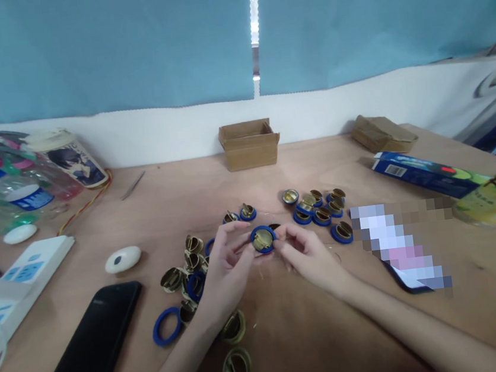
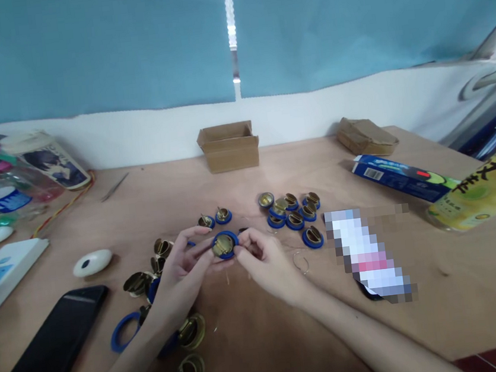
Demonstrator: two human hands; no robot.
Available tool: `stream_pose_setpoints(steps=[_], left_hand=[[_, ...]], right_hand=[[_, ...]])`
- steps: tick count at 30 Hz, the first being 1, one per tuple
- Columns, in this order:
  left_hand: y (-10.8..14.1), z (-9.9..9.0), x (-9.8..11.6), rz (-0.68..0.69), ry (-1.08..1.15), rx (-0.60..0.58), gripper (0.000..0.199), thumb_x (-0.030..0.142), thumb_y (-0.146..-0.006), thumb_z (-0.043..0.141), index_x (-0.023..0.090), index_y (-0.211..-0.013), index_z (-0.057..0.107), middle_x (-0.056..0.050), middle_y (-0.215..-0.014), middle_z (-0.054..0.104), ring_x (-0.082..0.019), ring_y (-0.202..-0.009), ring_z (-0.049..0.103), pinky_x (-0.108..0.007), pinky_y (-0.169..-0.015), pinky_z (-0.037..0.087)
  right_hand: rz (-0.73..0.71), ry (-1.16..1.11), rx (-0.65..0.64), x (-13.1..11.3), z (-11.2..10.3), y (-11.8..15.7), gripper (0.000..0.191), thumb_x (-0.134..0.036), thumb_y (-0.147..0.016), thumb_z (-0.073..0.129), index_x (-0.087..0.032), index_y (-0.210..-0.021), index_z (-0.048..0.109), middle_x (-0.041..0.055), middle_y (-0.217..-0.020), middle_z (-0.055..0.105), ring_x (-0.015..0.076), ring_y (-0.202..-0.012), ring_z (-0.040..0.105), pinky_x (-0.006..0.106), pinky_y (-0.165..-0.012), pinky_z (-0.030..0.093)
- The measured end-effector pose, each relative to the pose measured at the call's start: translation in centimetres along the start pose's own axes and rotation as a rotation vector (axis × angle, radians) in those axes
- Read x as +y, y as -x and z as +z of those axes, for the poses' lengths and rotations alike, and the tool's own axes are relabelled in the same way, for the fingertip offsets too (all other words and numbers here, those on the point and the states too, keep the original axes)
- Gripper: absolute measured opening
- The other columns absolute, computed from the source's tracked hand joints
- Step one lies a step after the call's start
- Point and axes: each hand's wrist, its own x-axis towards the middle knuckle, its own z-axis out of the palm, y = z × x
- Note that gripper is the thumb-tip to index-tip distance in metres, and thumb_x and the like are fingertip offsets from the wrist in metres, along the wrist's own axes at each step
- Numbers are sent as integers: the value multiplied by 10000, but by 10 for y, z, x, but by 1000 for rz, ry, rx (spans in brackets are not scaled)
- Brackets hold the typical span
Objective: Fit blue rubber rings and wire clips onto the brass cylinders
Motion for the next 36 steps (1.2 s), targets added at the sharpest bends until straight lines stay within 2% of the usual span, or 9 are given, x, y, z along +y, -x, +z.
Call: stream_pose_setpoints(steps=[5,10,16,18,21,24,27,31,36], left_hand=[[0,1,-2,-6,-7,18,311,251,-849,654,230,-1074,440,-41,-1023,715,-236,-991,730,-405,-836,625],[-1,-1,-8,-19,-31,-45,314,290,-891,627,224,-1133,438,-79,-1109,706,-238,-1010,724,-413,-881,600],[-3,-5,-9,52,-185,-29,293,273,-881,653,188,-1119,504,-76,-1039,733,-188,-860,729,-336,-829,571],[-3,-5,-8,53,-221,-27,299,269,-884,644,179,-1143,524,-86,-1048,737,-188,-859,724,-328,-825,562],[-2,-5,-6,47,-265,-46,337,261,-890,625,166,-1205,548,-106,-1133,724,-213,-991,704,-346,-904,540],[-2,-5,-5,20,-300,-79,289,268,-883,623,158,-1150,619,-100,-1134,732,-230,-1038,693,-363,-939,530],[-4,-5,-6,-18,-290,-92,231,285,-866,635,162,-1058,672,-78,-1039,762,-229,-935,719,-368,-865,562],[-5,-6,-9,-37,-262,-49,213,277,-840,658,160,-1011,703,-61,-937,777,-199,-802,719,-338,-770,572],[-6,-7,-11,-69,-221,-16,225,221,-810,648,151,-1016,704,-53,-913,774,-186,-757,720,-313,-731,559]], right_hand=[[-19,-8,-10,4,1,1,124,-296,-874,581,-207,-829,506,-63,-661,469,76,-493,438,199,-440,370],[-1,-63,-11,5,1,1,162,-329,-868,614,-211,-884,505,-50,-683,539,95,-522,542,204,-448,451],[5,-113,-20,4,1,0,147,-289,-867,600,-203,-950,515,-29,-702,610,123,-596,627,223,-491,508],[3,-117,-24,4,1,1,131,-277,-875,584,-199,-956,517,-36,-687,600,115,-571,615,218,-486,501],[-14,-91,-20,6,0,1,103,-250,-894,549,-198,-980,526,-50,-657,579,105,-531,592,207,-471,478],[-42,-56,-5,9,-1,0,114,-234,-902,518,-205,-1010,539,-64,-631,553,96,-482,556,195,-444,437],[-45,-45,24,11,0,-1,127,-241,-881,514,-209,-1002,540,-66,-651,529,81,-450,488,192,-425,398],[-41,-70,53,9,5,-2,142,-275,-832,530,-214,-961,538,-53,-688,506,80,-460,415,200,-417,345],[-46,-68,81,6,7,-2,162,-253,-794,542,-213,-951,536,-61,-677,444,85,-483,378,207,-431,302]])
